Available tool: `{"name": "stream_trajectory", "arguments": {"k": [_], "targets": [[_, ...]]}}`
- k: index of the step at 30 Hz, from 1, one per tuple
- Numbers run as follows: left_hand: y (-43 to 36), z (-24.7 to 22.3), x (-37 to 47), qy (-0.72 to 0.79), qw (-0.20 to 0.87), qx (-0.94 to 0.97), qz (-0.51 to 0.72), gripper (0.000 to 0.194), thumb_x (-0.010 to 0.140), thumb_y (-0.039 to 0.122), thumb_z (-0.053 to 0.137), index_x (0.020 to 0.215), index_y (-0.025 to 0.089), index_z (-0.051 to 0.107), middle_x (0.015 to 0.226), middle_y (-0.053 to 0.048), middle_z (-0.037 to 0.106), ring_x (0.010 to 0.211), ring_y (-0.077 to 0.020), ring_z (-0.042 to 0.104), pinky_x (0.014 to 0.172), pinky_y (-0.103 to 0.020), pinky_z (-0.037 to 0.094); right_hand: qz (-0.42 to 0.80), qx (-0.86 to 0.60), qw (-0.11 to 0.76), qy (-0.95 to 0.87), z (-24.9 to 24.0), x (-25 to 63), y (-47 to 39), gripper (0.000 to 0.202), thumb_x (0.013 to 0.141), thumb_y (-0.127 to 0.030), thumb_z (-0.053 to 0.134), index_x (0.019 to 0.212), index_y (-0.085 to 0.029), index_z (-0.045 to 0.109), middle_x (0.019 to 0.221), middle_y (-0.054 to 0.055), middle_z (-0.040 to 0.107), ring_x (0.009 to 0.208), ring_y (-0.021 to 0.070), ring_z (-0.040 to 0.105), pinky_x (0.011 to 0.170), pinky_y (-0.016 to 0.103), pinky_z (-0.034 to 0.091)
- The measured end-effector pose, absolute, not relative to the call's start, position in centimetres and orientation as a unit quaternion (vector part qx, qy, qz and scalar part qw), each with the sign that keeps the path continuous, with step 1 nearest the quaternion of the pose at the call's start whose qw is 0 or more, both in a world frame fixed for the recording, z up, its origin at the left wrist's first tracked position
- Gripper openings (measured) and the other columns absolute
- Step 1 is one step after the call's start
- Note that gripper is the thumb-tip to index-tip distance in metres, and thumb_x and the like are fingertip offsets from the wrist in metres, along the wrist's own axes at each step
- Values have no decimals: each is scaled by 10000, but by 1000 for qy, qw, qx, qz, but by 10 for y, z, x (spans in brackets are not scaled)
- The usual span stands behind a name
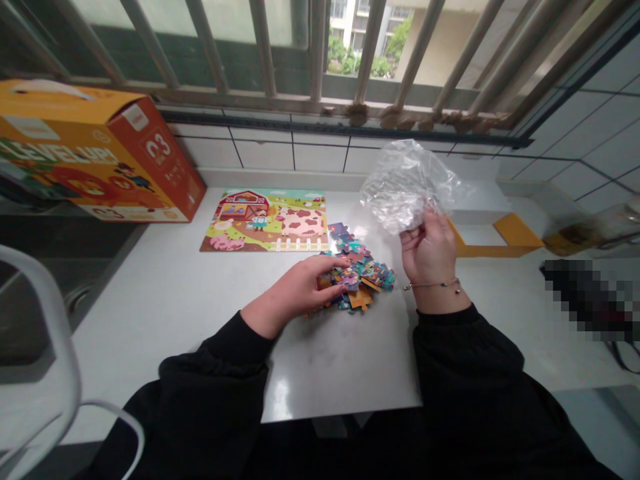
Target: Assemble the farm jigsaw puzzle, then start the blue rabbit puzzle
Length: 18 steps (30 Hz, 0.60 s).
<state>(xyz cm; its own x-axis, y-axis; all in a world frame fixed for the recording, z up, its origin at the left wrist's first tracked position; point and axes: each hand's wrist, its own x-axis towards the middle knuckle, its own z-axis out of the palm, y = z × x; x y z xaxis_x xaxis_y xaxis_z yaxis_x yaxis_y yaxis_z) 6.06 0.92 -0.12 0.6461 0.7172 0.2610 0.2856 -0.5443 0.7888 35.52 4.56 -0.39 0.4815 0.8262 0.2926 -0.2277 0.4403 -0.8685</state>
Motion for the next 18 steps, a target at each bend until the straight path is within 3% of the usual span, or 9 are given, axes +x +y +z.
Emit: {"name": "stream_trajectory", "arguments": {"k": [4,7,12,15,18], "targets": [[12,-1,59,337,331,827,305,360,1027,430,765,1340,254,784,1365,-110,818,1278,-322,754,1155,-506,565,451,-380,678,-439,3,338,34,470,872,-302,862,1307,-352,692,1457,21,768,1387,229,743,1194,460,631],[15,-4,56,407,280,811,314,290,1011,379,742,1261,239,788,1290,-117,821,1237,-333,749,1136,-530,571,445,-433,631,-465,-3,332,32,586,862,-311,852,1417,-345,669,1590,74,708,1425,263,726,1199,501,616],[16,-6,55,410,262,821,299,292,1025,372,735,1285,243,769,1305,-126,804,1236,-336,736,1136,-546,563,324,-551,521,-566,-7,331,29,272,964,-402,731,1161,-233,811,1095,97,870,1040,260,824,979,475,663],[16,-5,54,352,275,848,285,360,1009,450,805,1306,252,766,1358,-135,772,1297,-349,700,1165,-546,539,244,-564,452,-646,4,331,23,234,1004,-373,668,1097,-240,836,948,57,849,859,231,778,828,399,610],[18,-3,47,323,289,863,259,622,859,541,972,1365,250,757,1417,-153,714,1359,-369,653,1198,-534,517,201,-547,356,-730,19,335,16,221,1021,-394,675,1040,-244,837,745,10,739,681,189,650,672,340,486]]}}
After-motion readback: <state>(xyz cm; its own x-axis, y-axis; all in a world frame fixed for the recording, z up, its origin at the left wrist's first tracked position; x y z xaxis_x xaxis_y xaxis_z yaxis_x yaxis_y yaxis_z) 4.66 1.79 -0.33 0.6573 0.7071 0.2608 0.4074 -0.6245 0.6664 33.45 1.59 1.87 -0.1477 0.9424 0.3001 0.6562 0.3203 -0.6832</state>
